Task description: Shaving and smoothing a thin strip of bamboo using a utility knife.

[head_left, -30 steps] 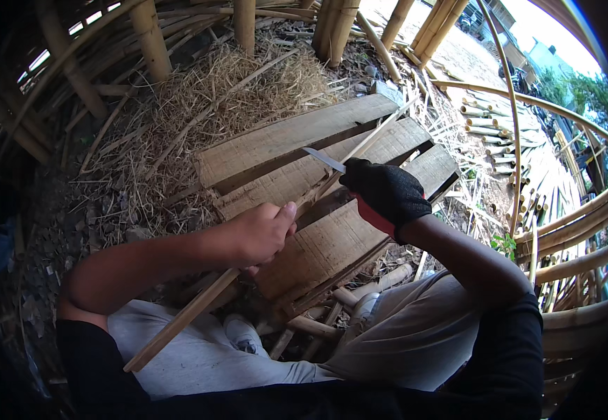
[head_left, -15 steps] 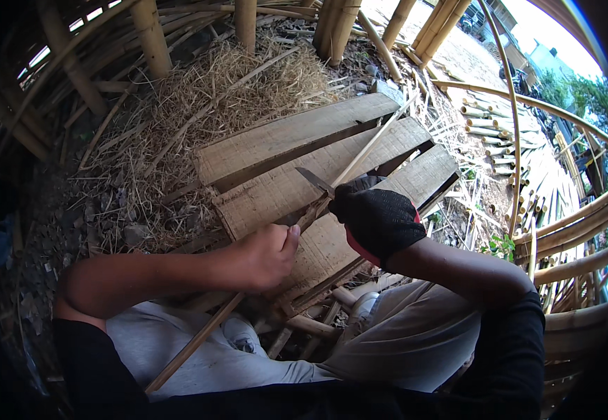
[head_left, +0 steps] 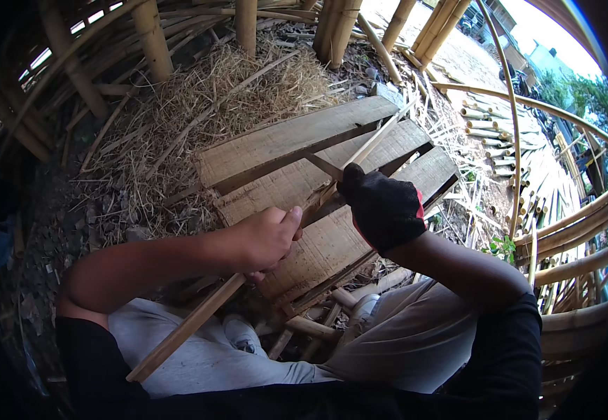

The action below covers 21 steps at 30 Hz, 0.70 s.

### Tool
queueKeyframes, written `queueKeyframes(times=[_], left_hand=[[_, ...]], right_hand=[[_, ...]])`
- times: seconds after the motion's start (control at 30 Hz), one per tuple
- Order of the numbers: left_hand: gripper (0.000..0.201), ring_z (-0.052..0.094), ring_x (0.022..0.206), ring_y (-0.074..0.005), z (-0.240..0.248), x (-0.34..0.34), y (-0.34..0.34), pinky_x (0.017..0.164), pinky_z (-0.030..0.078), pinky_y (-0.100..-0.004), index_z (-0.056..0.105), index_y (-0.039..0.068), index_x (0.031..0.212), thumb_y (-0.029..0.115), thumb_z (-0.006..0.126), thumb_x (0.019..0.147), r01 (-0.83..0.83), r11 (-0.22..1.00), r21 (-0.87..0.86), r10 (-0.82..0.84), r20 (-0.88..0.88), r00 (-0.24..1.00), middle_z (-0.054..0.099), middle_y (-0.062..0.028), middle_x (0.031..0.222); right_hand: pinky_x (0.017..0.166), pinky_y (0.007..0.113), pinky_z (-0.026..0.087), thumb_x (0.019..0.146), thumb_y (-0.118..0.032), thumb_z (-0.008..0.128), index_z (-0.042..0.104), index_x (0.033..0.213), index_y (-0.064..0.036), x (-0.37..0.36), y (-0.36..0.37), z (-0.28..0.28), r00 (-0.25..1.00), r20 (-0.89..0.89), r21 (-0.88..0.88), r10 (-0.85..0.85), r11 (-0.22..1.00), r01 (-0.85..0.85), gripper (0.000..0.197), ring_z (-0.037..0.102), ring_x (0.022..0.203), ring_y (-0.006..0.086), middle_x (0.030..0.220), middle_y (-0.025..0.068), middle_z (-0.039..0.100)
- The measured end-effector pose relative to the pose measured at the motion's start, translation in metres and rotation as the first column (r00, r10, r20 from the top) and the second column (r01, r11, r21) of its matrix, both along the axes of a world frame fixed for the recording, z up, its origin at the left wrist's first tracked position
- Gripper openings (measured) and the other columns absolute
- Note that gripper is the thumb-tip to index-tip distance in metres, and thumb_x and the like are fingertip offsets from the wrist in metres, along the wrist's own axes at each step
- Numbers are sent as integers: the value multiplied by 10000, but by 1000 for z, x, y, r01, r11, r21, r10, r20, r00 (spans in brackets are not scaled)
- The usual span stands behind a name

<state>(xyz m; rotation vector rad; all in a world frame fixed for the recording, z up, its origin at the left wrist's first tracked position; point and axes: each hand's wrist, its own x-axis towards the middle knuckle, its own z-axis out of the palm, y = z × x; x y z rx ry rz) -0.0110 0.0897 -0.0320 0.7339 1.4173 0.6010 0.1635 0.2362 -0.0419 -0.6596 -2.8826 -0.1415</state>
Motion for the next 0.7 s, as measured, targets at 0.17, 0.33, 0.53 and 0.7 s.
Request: queueKeyframes(times=[0.17, 0.33, 0.53, 0.7], left_hand=[[476, 392, 409, -91, -6, 12, -4, 372, 409, -269, 459, 51, 972, 446, 206, 1051, 98, 995, 8, -95, -189, 977, 408, 14, 617], [505, 465, 383, -139, -21, 15, -11, 387, 449, -296, 464, 42, 929, 450, 194, 1052, 132, 984, 119, -100, -241, 965, 425, -25, 588], [490, 371, 396, -104, -28, 12, -5, 373, 397, -278, 457, 57, 944, 460, 200, 1050, 92, 980, 179, -59, -180, 982, 382, 17, 578], [457, 291, 428, -56, 0, 1, 3, 371, 319, -238, 441, 77, 981, 465, 209, 1045, -7, 1000, -14, 8, 48, 999, 334, 53, 609]], right_hand=[[550, 421, 507, 848, -93, 527, 612, 1021, -52, 2, -30, 7, 998, 12, 126, -60, 990, 58, 197, 665, 670, 300, 726, 132, 636], [646, 435, 534, 852, -109, 525, 656, 1023, -57, 0, -25, 16, 997, 77, -256, -26, 966, 45, 222, 679, 763, 333, 813, 164, 669], [702, 440, 538, 912, -222, 536, 689, 942, -104, -3, -8, 5, 998, 40, -360, 46, 933, -29, 195, 666, 819, 377, 865, 166, 680], [684, 450, 527, 923, -288, 553, 670, 973, -110, -3, 21, 2, 986, -155, -249, -67, 968, 27, 219, 668, 803, 372, 829, 162, 676]])
